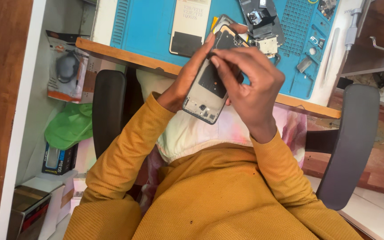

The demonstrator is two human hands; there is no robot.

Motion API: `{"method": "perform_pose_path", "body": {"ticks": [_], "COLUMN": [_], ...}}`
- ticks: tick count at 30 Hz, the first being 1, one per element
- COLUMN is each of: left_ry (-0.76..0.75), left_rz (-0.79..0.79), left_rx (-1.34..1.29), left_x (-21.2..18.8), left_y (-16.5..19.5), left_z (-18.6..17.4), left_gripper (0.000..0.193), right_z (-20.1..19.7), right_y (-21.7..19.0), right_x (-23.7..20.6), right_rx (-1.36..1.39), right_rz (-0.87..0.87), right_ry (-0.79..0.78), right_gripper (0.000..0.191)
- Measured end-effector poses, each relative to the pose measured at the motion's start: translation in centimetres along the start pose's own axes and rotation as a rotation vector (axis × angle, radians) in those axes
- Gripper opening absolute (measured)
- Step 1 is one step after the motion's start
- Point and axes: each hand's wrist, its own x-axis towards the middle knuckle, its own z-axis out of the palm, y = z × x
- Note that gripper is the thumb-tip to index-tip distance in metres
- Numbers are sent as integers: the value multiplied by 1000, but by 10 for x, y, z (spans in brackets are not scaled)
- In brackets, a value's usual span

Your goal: The person uses a screwdriver to remove screws from a disassembled smartphone. They then attach a blue back cover to the phone, inspect the device, and remove the back cover again to continue working on the internal components.

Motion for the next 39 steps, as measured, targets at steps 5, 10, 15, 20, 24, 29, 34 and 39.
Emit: {"method": "perform_pose_path", "body": {"ticks": [5,10,15,20,24,29,34,39], "left_ry": [422,489,582,426,581,560,504,498], "left_rz": [-63,-76,-86,1,-9,35,38,54], "left_rx": [464,599,603,374,468,467,436,426], "left_x": [6,10,13,14,14,12,11,10], "left_y": [5,7,8,2,0,-1,-1,-5], "left_z": [1,15,20,12,10,14,14,11], "left_gripper": [50,53,53,51,55,54,52,52], "right_z": [2,2,3,-5,-6,-3,-10,1], "right_y": [-13,-12,-20,-38,-34,-30,-27,-16], "right_x": [-8,-9,-11,-20,-10,-5,-8,9], "right_rx": [-50,6,-44,-10,1,21,32,13], "right_rz": [-91,-35,46,-62,36,54,-25,65], "right_ry": [-111,-126,-73,-179,-153,-152,-212,-82], "right_gripper": [14,12,13,16,15,14,11,11]}}
